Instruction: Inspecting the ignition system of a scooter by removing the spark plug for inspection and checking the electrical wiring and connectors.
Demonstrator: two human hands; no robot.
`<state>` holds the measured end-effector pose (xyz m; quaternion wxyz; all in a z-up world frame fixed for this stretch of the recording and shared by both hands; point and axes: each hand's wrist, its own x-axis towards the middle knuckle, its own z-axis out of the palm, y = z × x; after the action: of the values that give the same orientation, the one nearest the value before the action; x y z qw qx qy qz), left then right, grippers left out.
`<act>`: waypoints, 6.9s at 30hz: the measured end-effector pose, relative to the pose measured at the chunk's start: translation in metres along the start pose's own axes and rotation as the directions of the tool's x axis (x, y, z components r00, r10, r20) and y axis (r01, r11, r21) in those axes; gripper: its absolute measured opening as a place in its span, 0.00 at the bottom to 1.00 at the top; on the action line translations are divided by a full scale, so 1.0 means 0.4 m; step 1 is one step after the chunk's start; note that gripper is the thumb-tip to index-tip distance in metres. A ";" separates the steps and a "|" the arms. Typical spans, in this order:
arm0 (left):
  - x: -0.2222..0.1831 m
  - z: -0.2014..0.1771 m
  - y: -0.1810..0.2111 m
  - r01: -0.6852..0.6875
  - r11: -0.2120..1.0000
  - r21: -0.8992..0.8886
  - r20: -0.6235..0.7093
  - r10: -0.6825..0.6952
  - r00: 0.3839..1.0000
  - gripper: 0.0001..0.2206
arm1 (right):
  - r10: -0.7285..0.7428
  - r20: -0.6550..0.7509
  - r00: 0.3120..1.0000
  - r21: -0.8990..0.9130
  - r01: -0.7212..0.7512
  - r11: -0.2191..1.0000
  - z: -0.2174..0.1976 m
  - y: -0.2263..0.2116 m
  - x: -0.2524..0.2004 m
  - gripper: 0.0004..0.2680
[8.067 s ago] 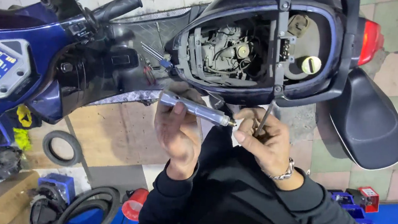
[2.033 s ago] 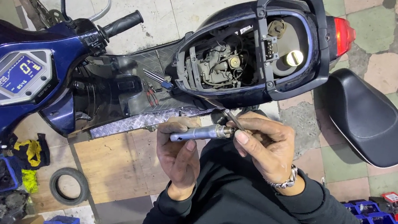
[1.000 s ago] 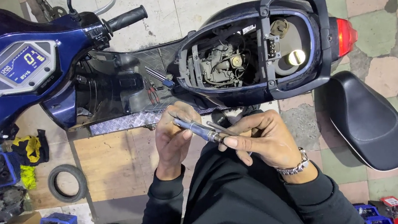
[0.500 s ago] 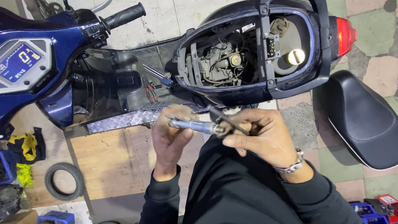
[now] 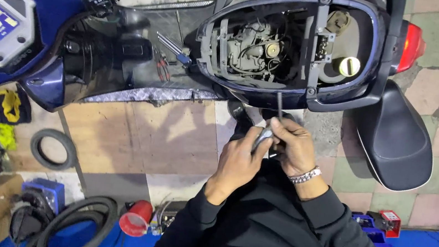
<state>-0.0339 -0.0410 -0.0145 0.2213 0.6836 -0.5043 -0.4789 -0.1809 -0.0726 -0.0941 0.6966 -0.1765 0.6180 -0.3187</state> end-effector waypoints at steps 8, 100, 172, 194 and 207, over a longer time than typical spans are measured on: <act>0.097 0.102 -0.038 0.289 0.934 -0.209 0.008 -0.294 0.956 0.14 | -0.112 -0.046 0.993 0.086 0.116 0.990 -0.114 -0.236 0.258 0.08; 0.963 -0.186 -1.915 0.822 0.561 -0.101 -0.385 -0.784 0.487 0.07 | -0.314 0.169 0.934 -0.730 0.333 0.597 0.467 0.322 0.754 0.09; 0.931 0.216 -0.496 0.275 0.567 -0.776 0.107 -0.312 0.944 0.09 | -0.527 0.625 0.576 -0.260 0.790 0.555 -0.038 -0.105 1.041 0.02; 0.958 0.184 -0.472 -0.465 0.777 0.425 -0.099 0.550 0.829 0.24 | -0.007 0.584 0.812 -0.409 0.302 0.861 -0.046 -0.075 1.045 0.12; 0.951 0.135 -0.479 0.716 0.329 -0.615 0.191 -0.820 0.540 0.24 | -0.064 0.571 0.819 -0.377 0.331 0.865 -0.041 -0.110 1.047 0.12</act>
<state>0.0227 -0.2987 -0.3531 0.2202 0.7565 0.0913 -0.6090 -0.1929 -0.3798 -0.3825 0.7417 -0.4835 0.4314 -0.1731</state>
